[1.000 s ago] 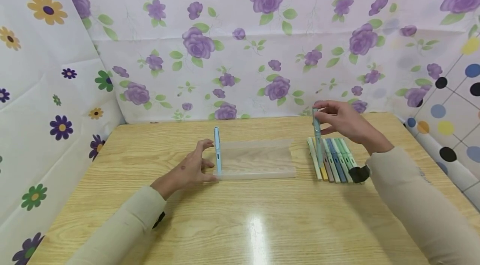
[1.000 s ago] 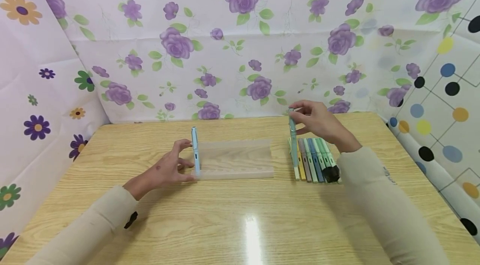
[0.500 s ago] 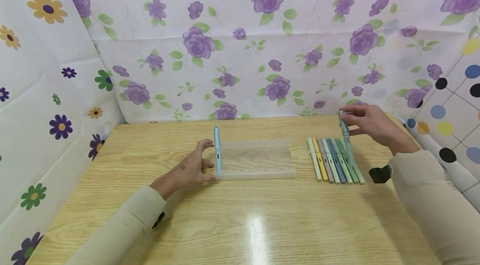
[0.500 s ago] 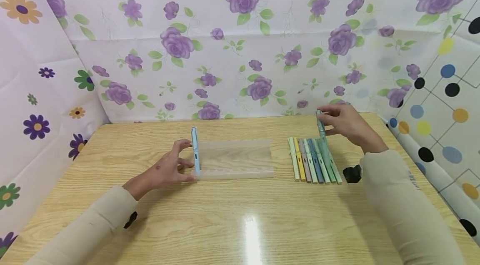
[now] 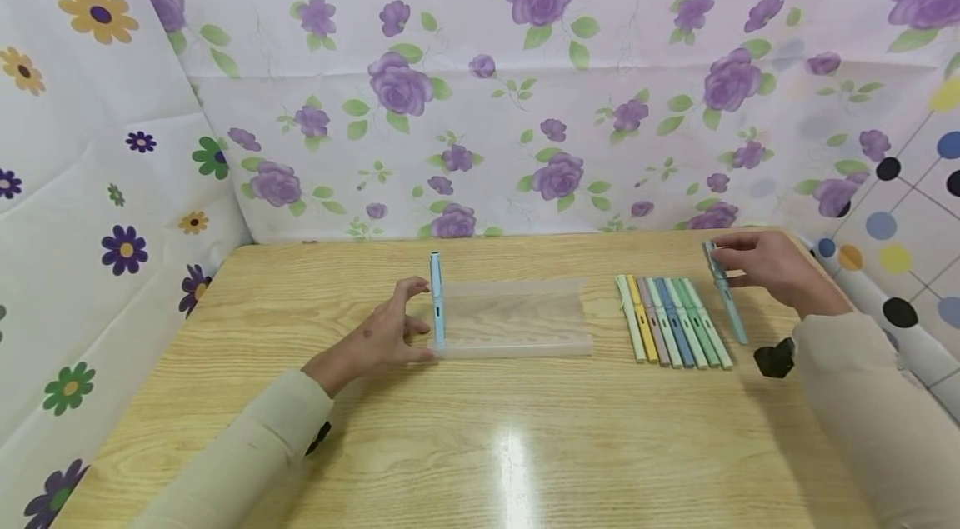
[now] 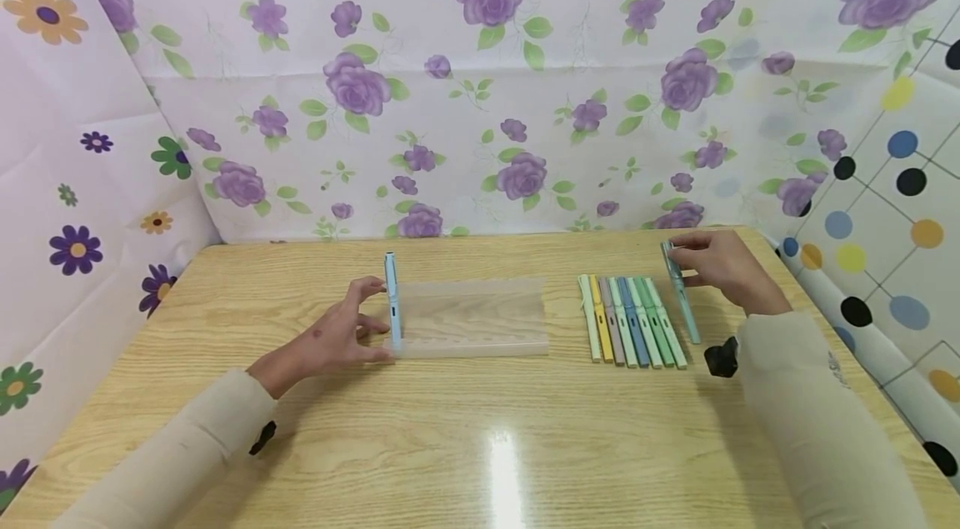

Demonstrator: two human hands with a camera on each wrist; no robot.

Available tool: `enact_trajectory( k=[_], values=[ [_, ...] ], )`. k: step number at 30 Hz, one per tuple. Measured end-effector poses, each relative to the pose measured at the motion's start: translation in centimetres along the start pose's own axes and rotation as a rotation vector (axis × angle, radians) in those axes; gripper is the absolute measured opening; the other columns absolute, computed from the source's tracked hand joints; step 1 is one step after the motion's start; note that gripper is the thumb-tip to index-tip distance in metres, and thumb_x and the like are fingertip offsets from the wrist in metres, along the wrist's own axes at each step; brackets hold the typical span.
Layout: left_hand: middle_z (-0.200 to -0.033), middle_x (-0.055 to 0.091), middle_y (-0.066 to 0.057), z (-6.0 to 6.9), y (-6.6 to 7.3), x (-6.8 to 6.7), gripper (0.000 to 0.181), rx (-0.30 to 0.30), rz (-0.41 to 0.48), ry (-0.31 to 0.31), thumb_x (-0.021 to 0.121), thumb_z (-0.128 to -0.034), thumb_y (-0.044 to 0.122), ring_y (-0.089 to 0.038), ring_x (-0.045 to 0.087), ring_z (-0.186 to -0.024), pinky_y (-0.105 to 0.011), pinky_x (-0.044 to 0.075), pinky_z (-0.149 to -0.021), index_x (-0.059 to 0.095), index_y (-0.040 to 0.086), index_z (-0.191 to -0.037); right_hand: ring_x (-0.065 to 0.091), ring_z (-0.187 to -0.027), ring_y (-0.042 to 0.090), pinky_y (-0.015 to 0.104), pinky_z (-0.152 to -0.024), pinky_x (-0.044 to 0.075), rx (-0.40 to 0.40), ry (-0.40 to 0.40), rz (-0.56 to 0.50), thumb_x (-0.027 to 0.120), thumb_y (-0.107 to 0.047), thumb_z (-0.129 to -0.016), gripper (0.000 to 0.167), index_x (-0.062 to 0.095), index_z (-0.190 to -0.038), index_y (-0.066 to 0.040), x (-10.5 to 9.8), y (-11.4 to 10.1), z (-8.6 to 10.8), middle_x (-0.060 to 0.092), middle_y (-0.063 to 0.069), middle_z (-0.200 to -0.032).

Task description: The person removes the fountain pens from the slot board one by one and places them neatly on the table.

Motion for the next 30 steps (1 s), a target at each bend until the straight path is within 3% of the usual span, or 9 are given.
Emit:
enact_trajectory(
  k=[5, 11, 18, 30],
  values=[
    [-0.158, 0.028, -0.016, 0.0, 0.1, 0.0, 0.1, 0.002, -0.002, -0.002, 0.087, -0.0795, 0.015, -0.025, 0.067, -0.109, -0.049, 0.051, -0.094, 0.016, 0.012, -0.151, 0.066, -0.087, 0.001, 0.036, -0.084, 0.058, 0.009, 0.0, -0.001, 0.055, -0.026, -0.105, 0.056, 0.042, -0.142, 0.014, 0.1, 1.7, -0.3, 0.068, 0.009, -0.114],
    [-0.159, 0.027, -0.016, 0.0, 0.1, 0.1, 0.1, -0.004, 0.003, -0.008, 0.086, -0.0798, 0.014, -0.027, 0.067, -0.11, -0.049, 0.052, -0.094, 0.016, 0.013, -0.151, 0.068, -0.091, 0.008, 0.036, -0.084, 0.058, 0.038, -0.005, 0.027, 0.056, -0.025, -0.104, 0.056, 0.044, -0.14, 0.016, 0.5, 3.2, -0.5, 0.064, 0.022, -0.122],
    [-0.159, 0.026, -0.018, -0.1, 0.1, 0.2, 0.1, -0.001, 0.024, -0.014, 0.086, -0.0794, 0.012, -0.029, 0.067, -0.11, -0.049, 0.052, -0.094, 0.016, 0.009, -0.151, 0.069, -0.091, 0.019, 0.039, -0.082, 0.058, 0.09, 0.009, 0.145, 0.058, -0.027, -0.102, 0.054, 0.051, -0.135, 0.015, 1.1, 4.7, -0.4, 0.061, 0.03, -0.125],
    [-0.158, 0.026, -0.021, 0.0, 0.2, 0.1, 0.099, 0.013, 0.022, -0.003, 0.086, -0.0791, 0.011, -0.03, 0.067, -0.109, -0.05, 0.052, -0.094, 0.016, 0.008, -0.15, 0.065, -0.08, 0.022, 0.039, -0.072, 0.055, 0.108, 0.059, 0.297, 0.059, -0.023, -0.098, 0.045, 0.06, -0.125, 0.013, 1.4, 4.1, -1.2, 0.07, 0.016, -0.097]
  ],
)
Point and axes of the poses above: each hand's wrist, its own z-axis away from the middle knuckle, its own x-axis out of the palm, y = z × x, the point moved 8 cm from there along -z, towards the middle knuckle
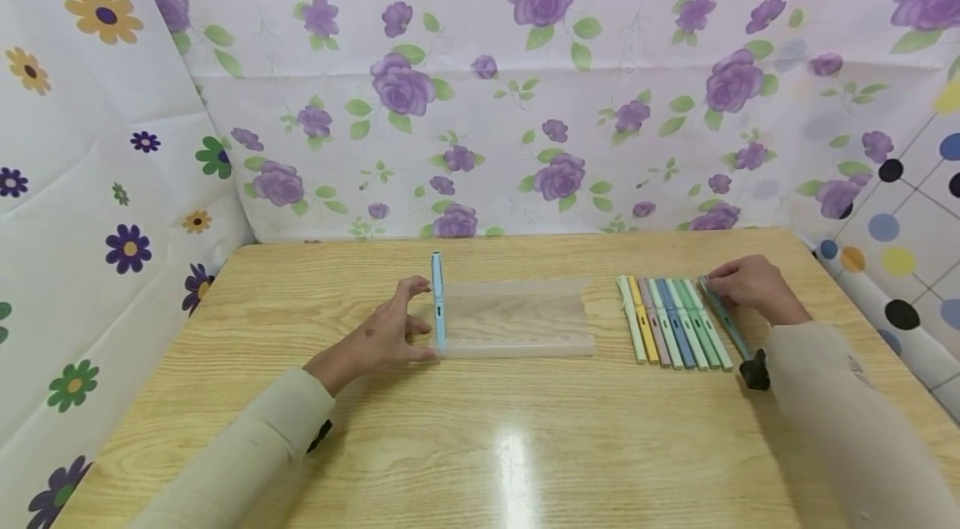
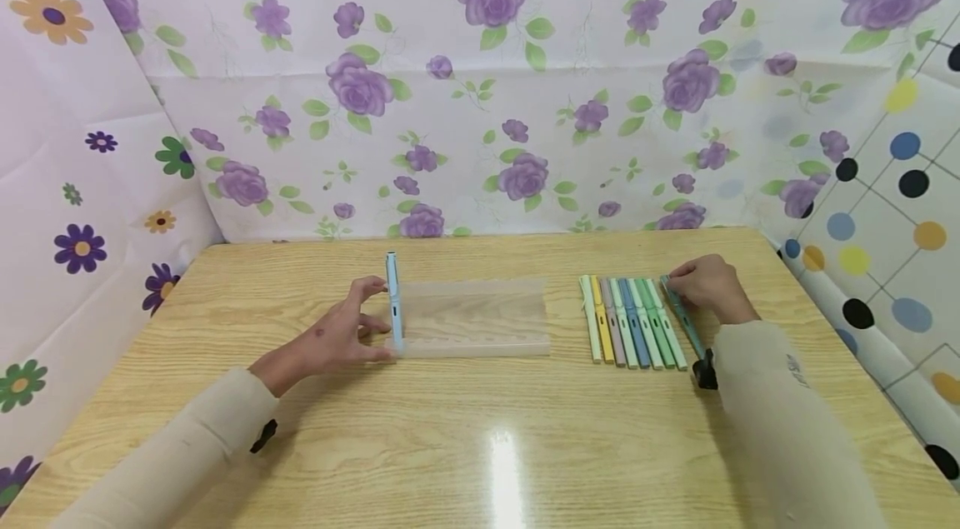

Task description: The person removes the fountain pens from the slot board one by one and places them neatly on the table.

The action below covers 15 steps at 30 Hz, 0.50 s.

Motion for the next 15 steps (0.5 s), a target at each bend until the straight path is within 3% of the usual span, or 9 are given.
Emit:
enact_trajectory(
  k=[7, 15],
  values=[
    [-0.158, 0.026, -0.021, 0.0, -0.24, -0.03, 0.1, -0.026, 0.005, -0.002, 0.086, -0.079, 0.011, -0.029, 0.067, -0.108, -0.05, 0.051, -0.095, 0.016, 0.007, -0.15, 0.064, -0.076, 0.022, 0.038, -0.069, 0.052, 0.028, 0.012, 0.047, 0.06, -0.022, -0.095, 0.041, 0.065, -0.118, 0.011, -0.13, -0.16, -0.06, 0.07, 0.009, -0.084],
    [-0.159, 0.025, -0.02, -0.09, -0.15, -0.1, 0.101, -0.033, -0.001, -0.008, 0.086, -0.0793, 0.011, -0.029, 0.067, -0.109, -0.051, 0.05, -0.096, 0.015, 0.006, -0.151, 0.068, -0.073, 0.015, 0.035, -0.069, 0.058, 0.05, -0.031, -0.071, 0.062, -0.018, -0.097, 0.042, 0.061, -0.122, 0.015, 0.5, 0.14, -0.26, 0.07, 0.016, -0.095]
  ],
)
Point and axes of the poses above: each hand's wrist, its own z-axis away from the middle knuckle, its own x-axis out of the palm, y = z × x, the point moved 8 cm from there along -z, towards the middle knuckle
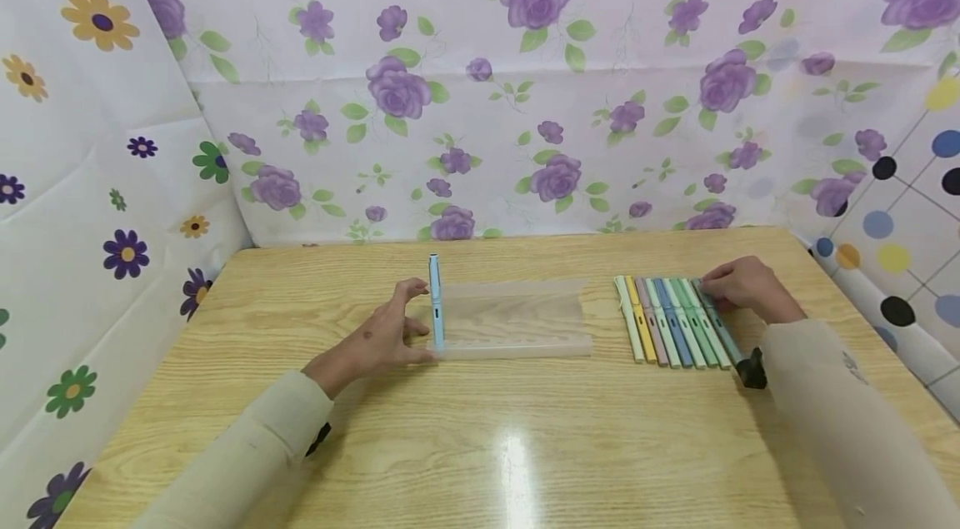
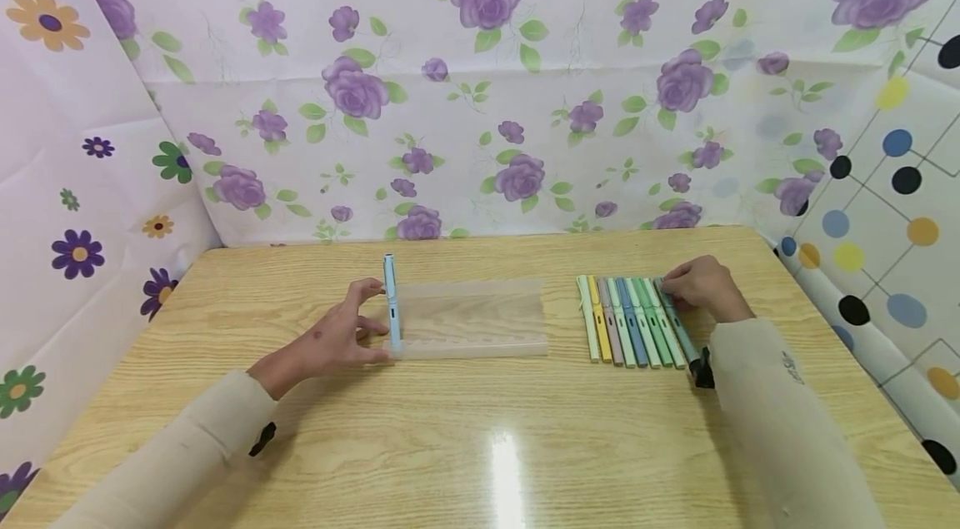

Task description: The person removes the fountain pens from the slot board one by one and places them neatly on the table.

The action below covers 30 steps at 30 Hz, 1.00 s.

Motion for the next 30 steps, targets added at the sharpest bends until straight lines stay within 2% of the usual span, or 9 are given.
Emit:
enact_trajectory(
  k=[8, 20, 24, 30],
  values=[
    [-0.158, 0.027, -0.019, 0.0, 0.1, 0.0, 0.1, -0.003, 0.003, 0.003, 0.086, -0.079, 0.01, -0.029, 0.067, -0.109, -0.051, 0.051, -0.095, 0.017, 0.008, -0.15, 0.069, -0.076, 0.016, 0.035, -0.072, 0.058, -0.018, -0.028, -0.006, 0.061, -0.017, -0.098, 0.043, 0.058, -0.124, 0.017, 0.3, -0.1, -0.1, 0.068, 0.024, -0.105],
    [-0.159, 0.025, -0.017, 0.0, 0.1, 0.2, 0.1, -0.003, 0.017, -0.004, 0.086, -0.0796, 0.011, -0.028, 0.067, -0.11, -0.049, 0.052, -0.093, 0.016, 0.009, -0.151, 0.069, -0.076, 0.015, 0.034, -0.071, 0.059, 0.001, -0.001, 0.01, 0.059, -0.017, -0.098, 0.039, 0.061, -0.119, 0.017, -0.3, -0.4, 0.2, 0.07, 0.018, -0.095],
    [-0.159, 0.025, -0.017, 0.0, 0.1, 0.1, 0.1, 0.0, 0.02, -0.007, 0.086, -0.0799, 0.011, -0.029, 0.066, -0.111, -0.049, 0.052, -0.093, 0.015, 0.009, -0.151, 0.068, -0.074, 0.016, 0.035, -0.07, 0.06, -0.014, 0.013, 0.002, 0.057, -0.014, -0.099, 0.037, 0.062, -0.117, 0.018, -0.9, -1.2, 0.4, 0.07, 0.015, -0.087],
    [-0.159, 0.026, -0.018, 0.0, 0.0, 0.1, 0.101, 0.01, 0.011, -0.004, 0.086, -0.0802, 0.011, -0.029, 0.066, -0.112, -0.048, 0.052, -0.094, 0.015, 0.01, -0.152, 0.07, -0.077, 0.02, 0.038, -0.074, 0.06, -0.025, 0.014, -0.003, 0.055, -0.015, -0.1, 0.039, 0.059, -0.12, 0.018, -1.6, -2.2, 0.6, 0.07, 0.015, -0.087]
  ],
)
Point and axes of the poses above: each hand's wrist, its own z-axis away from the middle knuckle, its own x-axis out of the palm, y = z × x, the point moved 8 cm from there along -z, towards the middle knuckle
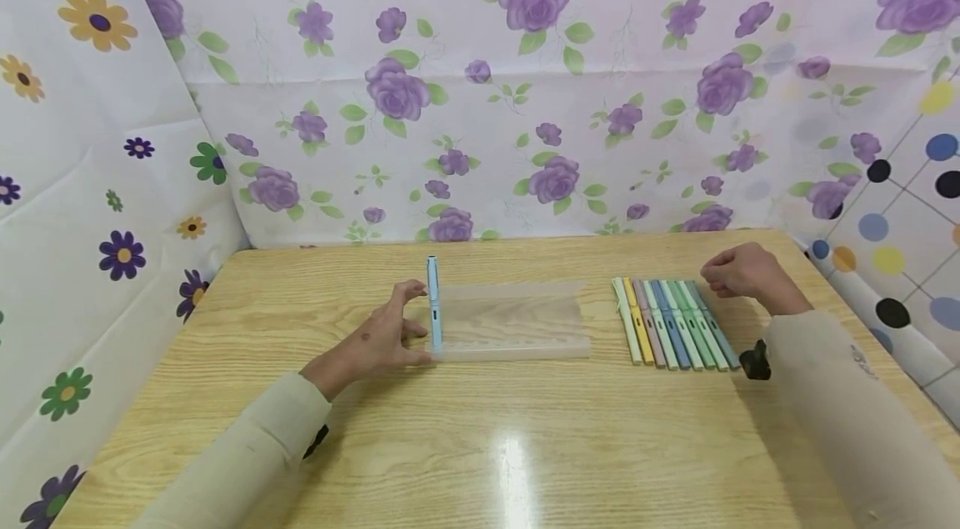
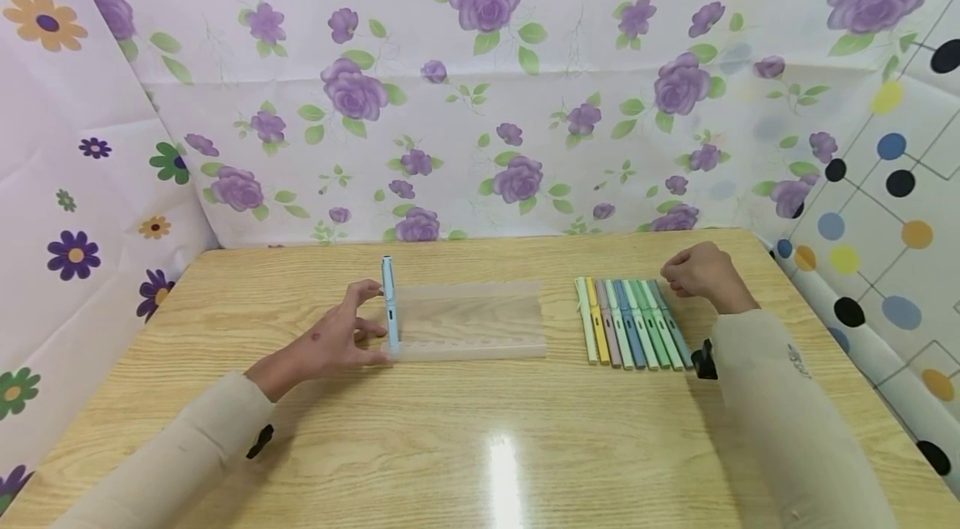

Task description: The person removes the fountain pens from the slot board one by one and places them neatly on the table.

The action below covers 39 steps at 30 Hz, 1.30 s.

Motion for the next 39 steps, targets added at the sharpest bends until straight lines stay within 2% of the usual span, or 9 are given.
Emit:
enact_trajectory(
  k=[7, 12, 16, 23, 30, 39],
  values=[
    [-0.158, 0.027, -0.017, 0.0, 0.1, 0.0, 0.1, 0.003, -0.013, 0.006, 0.086, -0.0802, 0.011, -0.028, 0.066, -0.111, -0.048, 0.052, -0.093, 0.016, 0.011, -0.151, 0.069, -0.073, 0.017, 0.036, -0.072, 0.06, 0.029, -0.023, 0.027, 0.057, -0.015, -0.099, 0.039, 0.059, -0.119, 0.018, 0.2, 0.7, 0.2, 0.069, 0.012, -0.085],
    [-0.158, 0.027, -0.018, 0.0, 0.1, 0.0, 0.1, 0.004, -0.01, 0.004, 0.086, -0.08, 0.011, -0.029, 0.066, -0.111, -0.048, 0.052, -0.094, 0.016, 0.01, -0.151, 0.07, -0.077, 0.02, 0.039, -0.075, 0.059, 0.0, -0.021, 0.061, 0.056, -0.018, -0.1, 0.041, 0.059, -0.121, 0.017, 0.1, 0.0, 0.2, 0.07, 0.014, -0.088],
    [-0.158, 0.026, -0.017, 0.1, 0.1, -0.1, 0.1, -0.001, -0.004, 0.006, 0.086, -0.0798, 0.011, -0.028, 0.066, -0.11, -0.048, 0.052, -0.094, 0.016, 0.011, -0.151, 0.07, -0.088, 0.028, 0.043, -0.081, 0.058, -0.04, -0.026, 0.069, 0.055, -0.021, -0.101, 0.045, 0.057, -0.126, 0.016, 0.2, -2.1, 0.3, 0.069, 0.02, -0.099],
    [-0.158, 0.027, -0.018, 0.0, 0.1, 0.0, 0.1, 0.009, -0.012, 0.008, 0.086, -0.0793, 0.01, -0.029, 0.067, -0.11, -0.048, 0.053, -0.093, 0.016, 0.009, -0.151, 0.066, -0.104, 0.04, 0.044, -0.086, 0.057, -0.143, -0.035, 0.066, 0.054, -0.022, -0.104, 0.046, 0.054, -0.132, 0.015, 1.3, -7.2, 0.9, 0.063, 0.031, -0.117],
    [-0.158, 0.027, -0.017, 0.0, 0.1, 0.0, 0.1, 0.009, -0.019, 0.007, 0.087, -0.079, 0.011, -0.027, 0.067, -0.109, -0.047, 0.054, -0.09, 0.017, 0.01, -0.15, 0.067, -0.104, 0.037, 0.044, -0.087, 0.057, -0.215, -0.026, 0.04, 0.054, -0.02, -0.104, 0.041, 0.056, -0.131, 0.012, 3.0, -12.1, 1.4, 0.064, 0.029, -0.117],
    [-0.158, 0.028, -0.018, 0.0, 0.0, -0.1, 0.1, 0.01, -0.02, 0.008, 0.087, -0.0783, 0.009, -0.028, 0.067, -0.108, -0.047, 0.054, -0.091, 0.016, 0.01, -0.15, 0.069, -0.099, 0.033, 0.042, -0.087, 0.057, -0.298, -0.022, 0.001, 0.057, -0.018, -0.103, 0.036, 0.062, -0.128, 0.007, 5.5, -16.8, 1.2, 0.067, 0.025, -0.115]
  ],
)
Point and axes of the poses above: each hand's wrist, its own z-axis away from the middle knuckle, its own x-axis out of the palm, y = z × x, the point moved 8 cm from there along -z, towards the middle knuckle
